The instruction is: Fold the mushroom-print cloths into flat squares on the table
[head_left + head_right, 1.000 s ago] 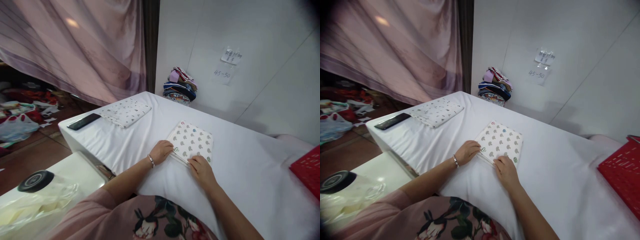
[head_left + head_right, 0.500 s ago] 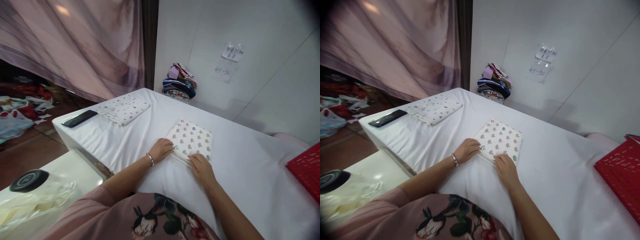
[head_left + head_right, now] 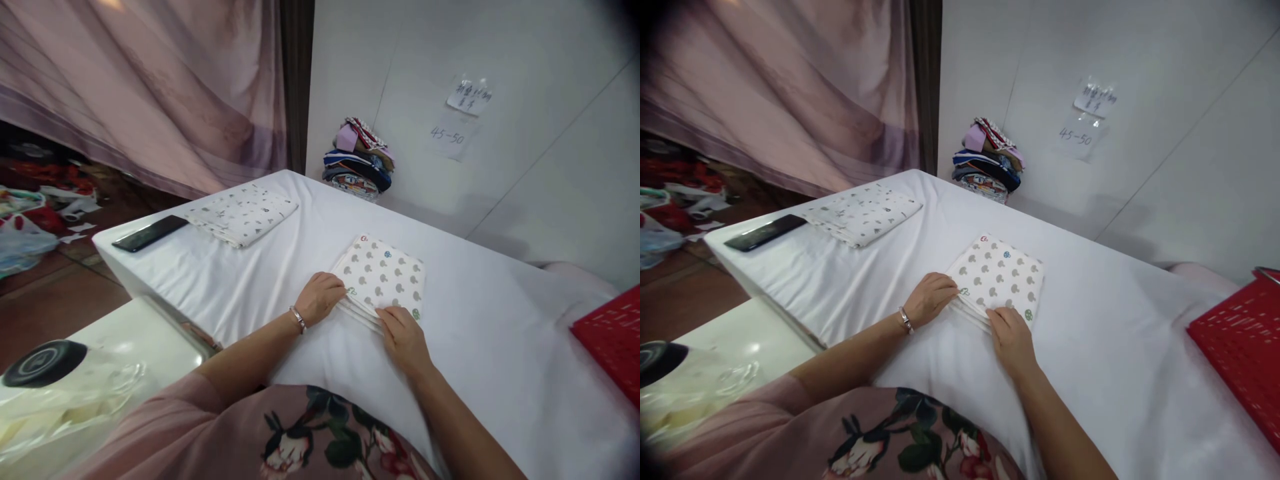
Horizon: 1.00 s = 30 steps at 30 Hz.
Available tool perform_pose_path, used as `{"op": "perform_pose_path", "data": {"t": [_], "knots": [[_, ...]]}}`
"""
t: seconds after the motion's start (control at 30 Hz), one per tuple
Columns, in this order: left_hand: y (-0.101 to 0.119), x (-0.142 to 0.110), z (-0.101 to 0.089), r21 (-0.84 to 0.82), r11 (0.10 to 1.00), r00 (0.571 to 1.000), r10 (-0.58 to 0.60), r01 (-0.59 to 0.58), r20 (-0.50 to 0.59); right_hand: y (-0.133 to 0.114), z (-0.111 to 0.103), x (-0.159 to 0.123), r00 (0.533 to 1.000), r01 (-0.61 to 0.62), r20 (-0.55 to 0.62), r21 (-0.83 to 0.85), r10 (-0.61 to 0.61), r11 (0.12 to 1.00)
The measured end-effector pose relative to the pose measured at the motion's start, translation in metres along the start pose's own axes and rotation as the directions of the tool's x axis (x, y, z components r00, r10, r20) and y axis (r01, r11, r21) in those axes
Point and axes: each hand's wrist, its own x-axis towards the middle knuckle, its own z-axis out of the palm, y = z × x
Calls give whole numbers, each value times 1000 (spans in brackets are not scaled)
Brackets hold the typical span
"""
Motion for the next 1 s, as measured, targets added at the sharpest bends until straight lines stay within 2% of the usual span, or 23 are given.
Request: {"op": "perform_pose_path", "data": {"t": [0.17,0.37,0.63,0.8,1.0], "knots": [[-2,-3,4,-12,1000,999,-6,7,35,-3,-1,2,994,35,105,-68,-27,997],[0,-7,0,-50,999,997,12,-8,82,-2,-3,3,994,21,112,-47,-15,999],[-4,-5,3,-3,1000,995,8,-7,95,-5,-3,3,990,16,140,-66,-7,998],[-3,-1,2,16,1000,998,12,-13,65,-5,-1,2,994,-15,108,-121,28,993],[-1,1,2,46,999,999,24,-25,22,-1,2,1,999,53,-7,-128,-54,990]]}}
